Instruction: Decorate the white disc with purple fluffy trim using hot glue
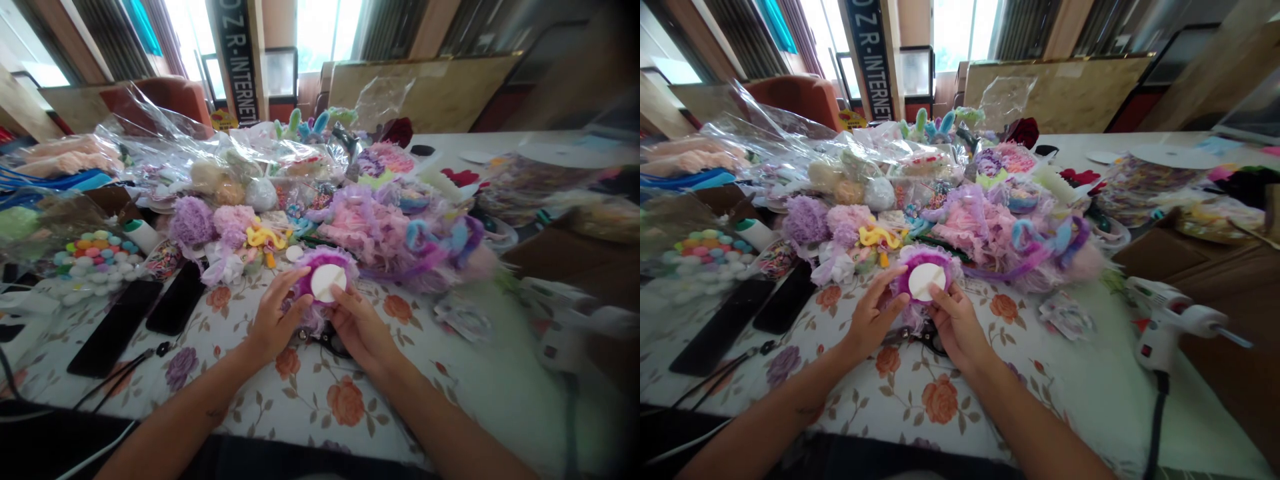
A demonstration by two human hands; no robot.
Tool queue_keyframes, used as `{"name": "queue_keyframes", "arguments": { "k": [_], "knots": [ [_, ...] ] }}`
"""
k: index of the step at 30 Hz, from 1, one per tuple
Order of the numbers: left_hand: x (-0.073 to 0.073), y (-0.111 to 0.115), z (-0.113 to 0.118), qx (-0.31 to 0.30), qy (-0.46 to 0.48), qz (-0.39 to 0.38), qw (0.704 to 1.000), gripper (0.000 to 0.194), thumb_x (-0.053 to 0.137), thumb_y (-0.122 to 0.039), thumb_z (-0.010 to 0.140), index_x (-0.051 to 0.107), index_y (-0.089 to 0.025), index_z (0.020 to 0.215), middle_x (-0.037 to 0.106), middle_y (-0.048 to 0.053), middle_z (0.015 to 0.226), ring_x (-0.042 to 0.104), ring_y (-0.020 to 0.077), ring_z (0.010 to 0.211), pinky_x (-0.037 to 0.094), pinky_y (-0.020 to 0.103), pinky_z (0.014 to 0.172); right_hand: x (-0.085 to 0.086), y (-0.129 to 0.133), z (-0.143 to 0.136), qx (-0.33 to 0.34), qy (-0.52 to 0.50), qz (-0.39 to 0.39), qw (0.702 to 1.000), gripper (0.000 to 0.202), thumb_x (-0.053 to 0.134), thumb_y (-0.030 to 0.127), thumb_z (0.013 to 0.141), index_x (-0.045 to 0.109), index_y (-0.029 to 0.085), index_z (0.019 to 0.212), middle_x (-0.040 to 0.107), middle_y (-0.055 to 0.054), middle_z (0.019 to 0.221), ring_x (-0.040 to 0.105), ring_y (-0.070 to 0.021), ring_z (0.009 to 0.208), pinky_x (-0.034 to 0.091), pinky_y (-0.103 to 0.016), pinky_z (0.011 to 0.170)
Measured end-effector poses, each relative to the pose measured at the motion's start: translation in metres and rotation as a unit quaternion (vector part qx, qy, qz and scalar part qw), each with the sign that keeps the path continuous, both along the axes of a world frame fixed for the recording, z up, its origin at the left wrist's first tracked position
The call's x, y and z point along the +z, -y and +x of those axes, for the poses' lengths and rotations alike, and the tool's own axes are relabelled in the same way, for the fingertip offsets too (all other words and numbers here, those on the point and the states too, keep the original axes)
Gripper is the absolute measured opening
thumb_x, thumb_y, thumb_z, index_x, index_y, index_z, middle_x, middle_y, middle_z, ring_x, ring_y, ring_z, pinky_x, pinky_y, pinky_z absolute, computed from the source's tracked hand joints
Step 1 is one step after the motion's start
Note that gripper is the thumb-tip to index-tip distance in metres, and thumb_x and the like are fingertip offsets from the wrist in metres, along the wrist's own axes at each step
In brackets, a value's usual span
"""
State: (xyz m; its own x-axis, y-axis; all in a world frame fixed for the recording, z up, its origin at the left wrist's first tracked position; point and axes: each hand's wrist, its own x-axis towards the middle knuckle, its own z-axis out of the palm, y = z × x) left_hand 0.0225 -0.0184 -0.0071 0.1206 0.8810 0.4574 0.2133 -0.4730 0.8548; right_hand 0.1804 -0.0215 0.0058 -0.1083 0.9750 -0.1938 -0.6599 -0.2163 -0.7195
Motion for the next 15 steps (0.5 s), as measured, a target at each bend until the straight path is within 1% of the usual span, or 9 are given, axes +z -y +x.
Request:
{"name": "queue_keyframes", "arguments": {
  "k": [3, 7, 10, 13, 15],
  "knots": [
    [0.0024, -0.0002, -0.0007, 0.006, -0.017, 0.03, 0.999, 0.032, 0.059, -0.026, 0.091, 0.065, -0.027, 0.123, 0.067, 0.006, 0.121, 0.057, 0.0225, 0.119, 0.041, 0.036, 0.106, -0.0014, 0.0004, 0.0013, 0.012, -0.004, 0.002, 1.0, 0.026, 0.079, 0.026, 0.075, 0.071, 0.026, 0.1, 0.075, 0.001, 0.102, 0.066, -0.0155, 0.092, 0.053, -0.026, 0.082],
    [0.0049, 0.0011, -0.0017, 0.035, -0.006, 0.027, 0.999, 0.035, 0.063, -0.024, 0.088, 0.067, -0.028, 0.123, 0.067, 0.005, 0.122, 0.059, 0.0222, 0.117, 0.044, 0.034, 0.104, -0.0018, 0.0008, 0.0041, 0.04, -0.014, 0.003, 0.999, 0.027, 0.079, 0.024, 0.075, 0.072, 0.027, 0.1, 0.076, 0.002, 0.101, 0.068, -0.0168, 0.094, 0.053, -0.028, 0.084],
    [0.0072, 0.0017, -0.0023, 0.031, 0.023, -0.004, 0.999, 0.035, 0.066, -0.025, 0.086, 0.068, -0.028, 0.122, 0.067, 0.005, 0.124, 0.059, 0.0223, 0.119, 0.044, 0.034, 0.105, -0.0007, 0.0012, 0.0049, 0.053, -0.033, -0.006, 0.998, 0.026, 0.079, 0.023, 0.075, 0.072, 0.026, 0.1, 0.077, 0.002, 0.098, 0.069, -0.0157, 0.092, 0.054, -0.026, 0.083],
    [0.0086, 0.0007, -0.0019, 0.015, 0.069, -0.065, 0.995, 0.035, 0.068, -0.026, 0.084, 0.069, -0.028, 0.119, 0.068, 0.004, 0.125, 0.059, 0.0232, 0.121, 0.043, 0.037, 0.107, 0.0006, 0.0018, 0.0039, 0.052, -0.052, -0.018, 0.997, 0.026, 0.079, 0.021, 0.075, 0.072, 0.026, 0.1, 0.077, 0.003, 0.094, 0.069, -0.0137, 0.088, 0.055, -0.024, 0.081],
    [0.0086, -0.0002, -0.0011, 0.009, 0.097, -0.097, 0.991, 0.035, 0.07, -0.027, 0.083, 0.07, -0.027, 0.118, 0.069, 0.005, 0.121, 0.06, 0.024, 0.118, 0.046, 0.037, 0.104, 0.001, 0.0021, 0.0027, 0.047, -0.06, -0.019, 0.997, 0.028, 0.081, 0.02, 0.073, 0.073, 0.026, 0.099, 0.078, 0.003, 0.094, 0.07, -0.0128, 0.088, 0.055, -0.023, 0.081]
  ]
}}
